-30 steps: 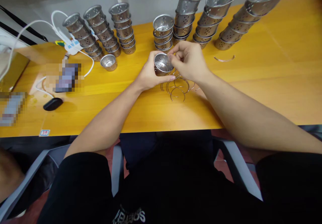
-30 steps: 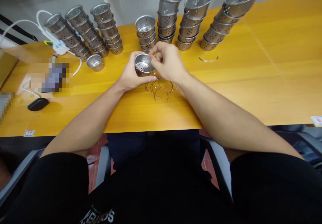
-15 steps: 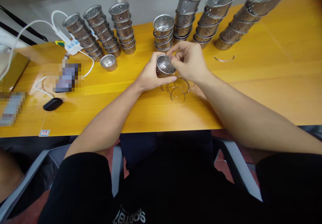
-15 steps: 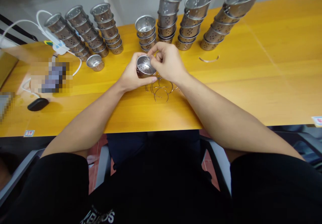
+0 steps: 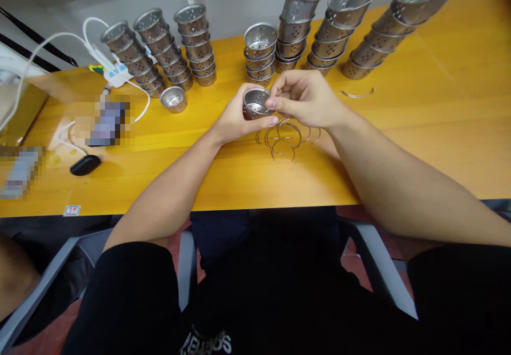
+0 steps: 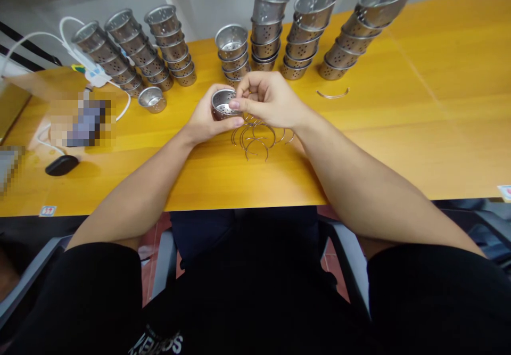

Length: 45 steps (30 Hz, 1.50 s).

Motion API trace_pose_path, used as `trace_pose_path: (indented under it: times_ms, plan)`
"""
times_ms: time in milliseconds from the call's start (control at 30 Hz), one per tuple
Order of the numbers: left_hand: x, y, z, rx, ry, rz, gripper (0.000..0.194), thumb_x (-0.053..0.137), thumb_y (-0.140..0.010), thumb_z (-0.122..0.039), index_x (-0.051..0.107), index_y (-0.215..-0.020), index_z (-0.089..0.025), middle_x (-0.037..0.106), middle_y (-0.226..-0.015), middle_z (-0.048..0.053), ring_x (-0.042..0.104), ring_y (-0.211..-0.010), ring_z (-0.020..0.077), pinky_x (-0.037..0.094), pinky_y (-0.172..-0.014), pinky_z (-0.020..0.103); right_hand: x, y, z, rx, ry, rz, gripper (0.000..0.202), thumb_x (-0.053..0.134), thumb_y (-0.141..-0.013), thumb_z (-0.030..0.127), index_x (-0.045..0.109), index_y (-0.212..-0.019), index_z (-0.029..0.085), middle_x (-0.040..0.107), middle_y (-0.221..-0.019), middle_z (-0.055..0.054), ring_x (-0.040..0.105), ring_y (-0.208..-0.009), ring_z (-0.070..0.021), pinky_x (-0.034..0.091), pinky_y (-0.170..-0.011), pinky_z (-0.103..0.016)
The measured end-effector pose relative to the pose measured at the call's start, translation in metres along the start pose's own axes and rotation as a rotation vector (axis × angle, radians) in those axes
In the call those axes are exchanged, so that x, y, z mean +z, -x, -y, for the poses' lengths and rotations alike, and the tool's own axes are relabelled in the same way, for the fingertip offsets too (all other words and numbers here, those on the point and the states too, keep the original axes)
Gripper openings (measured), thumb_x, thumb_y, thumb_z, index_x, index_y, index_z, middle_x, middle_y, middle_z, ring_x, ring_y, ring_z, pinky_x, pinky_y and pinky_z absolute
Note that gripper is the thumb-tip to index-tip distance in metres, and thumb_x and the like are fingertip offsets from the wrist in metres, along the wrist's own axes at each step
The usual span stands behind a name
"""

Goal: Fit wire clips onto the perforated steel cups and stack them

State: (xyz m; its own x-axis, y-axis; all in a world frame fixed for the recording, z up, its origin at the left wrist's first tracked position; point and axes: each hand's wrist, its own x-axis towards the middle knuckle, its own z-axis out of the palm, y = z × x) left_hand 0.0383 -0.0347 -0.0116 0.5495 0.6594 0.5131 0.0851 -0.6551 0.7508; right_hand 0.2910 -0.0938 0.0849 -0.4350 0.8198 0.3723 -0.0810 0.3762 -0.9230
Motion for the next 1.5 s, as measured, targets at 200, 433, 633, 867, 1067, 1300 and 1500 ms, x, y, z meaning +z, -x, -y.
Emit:
trace_pose_path:
  times_ms: [200, 433, 633, 867, 1067, 1300, 1500]
  plan:
    - [0.006, -0.001, 0.012, 0.067, -0.044, -0.020, 0.095, 0.096, -0.106, -0.089, 0.057, -0.165, -0.025, 0.075, -0.149, 0.012, 0.084, -0.133, 0.0312, 0.070, -0.128, 0.061, 0.003, -0.003, -0.009, 0.029, -0.002, -0.063, 0.083, 0.128, -0.060, 0.095, 0.079, -0.086, 0.032, 0.068, -0.073, -0.001, 0.067, -0.070, -0.0262, 0.059, -0.052, -0.041]
    - [0.001, -0.001, 0.014, 0.043, -0.074, 0.006, 0.094, 0.099, -0.106, -0.084, 0.057, -0.165, -0.026, 0.074, -0.150, 0.011, 0.082, -0.139, 0.0341, 0.065, -0.135, 0.064, -0.001, -0.004, -0.016, 0.043, 0.092, -0.073, 0.080, 0.128, -0.064, 0.093, 0.080, -0.087, 0.033, 0.081, -0.084, -0.001, 0.074, -0.074, -0.0265, 0.070, -0.062, -0.044]
    - [0.002, 0.001, 0.017, 0.037, -0.059, -0.002, 0.099, 0.096, -0.107, -0.090, 0.054, -0.171, -0.027, 0.072, -0.156, 0.013, 0.078, -0.152, 0.0376, 0.062, -0.140, 0.066, -0.001, 0.000, -0.020, -0.039, 0.200, -0.086, 0.078, 0.121, -0.077, 0.097, 0.082, -0.101, 0.034, 0.083, -0.094, -0.004, 0.080, -0.086, -0.0325, 0.074, -0.072, -0.050]
    - [-0.006, -0.003, 0.031, 0.016, -0.090, -0.113, 0.097, 0.103, -0.103, -0.082, 0.058, -0.168, -0.026, 0.075, -0.158, 0.016, 0.079, -0.154, 0.0388, 0.062, -0.144, 0.069, -0.008, 0.006, -0.019, -0.153, 0.529, -0.172, 0.040, 0.097, -0.112, 0.078, 0.088, -0.112, 0.040, 0.090, -0.131, -0.013, 0.084, -0.124, -0.0454, 0.079, -0.099, -0.064]
    - [-0.005, -0.004, 0.036, 0.045, -0.104, -0.125, 0.102, 0.101, -0.102, -0.087, 0.054, -0.170, -0.027, 0.073, -0.159, 0.015, 0.081, -0.151, 0.0375, 0.064, -0.142, 0.069, -0.013, 0.005, -0.027, -0.196, 0.654, -0.060, 0.013, 0.096, -0.108, 0.044, 0.096, -0.119, 0.038, 0.087, -0.149, -0.014, 0.083, -0.136, -0.0487, 0.081, -0.104, -0.066]
    - [-0.002, -0.003, 0.037, 0.083, -0.115, -0.125, 0.098, 0.093, -0.109, -0.088, 0.049, -0.176, -0.030, 0.070, -0.164, 0.014, 0.079, -0.156, 0.0366, 0.063, -0.144, 0.066, -0.008, 0.006, -0.037, -0.189, 0.651, 0.032, 0.033, 0.095, -0.104, 0.032, 0.098, -0.136, 0.039, 0.082, -0.163, -0.014, 0.073, -0.162, -0.0531, 0.073, -0.128, -0.077]
    - [-0.001, -0.003, 0.019, 0.009, -0.130, -0.103, 0.097, 0.087, -0.113, -0.088, 0.048, -0.181, -0.031, 0.070, -0.168, 0.015, 0.078, -0.159, 0.0359, 0.063, -0.144, 0.064, -0.001, 0.006, -0.027, -0.105, 0.615, 0.012, 0.027, 0.101, -0.102, 0.039, 0.098, -0.128, 0.042, 0.083, -0.160, -0.014, 0.072, -0.160, -0.0549, 0.075, -0.122, -0.078]
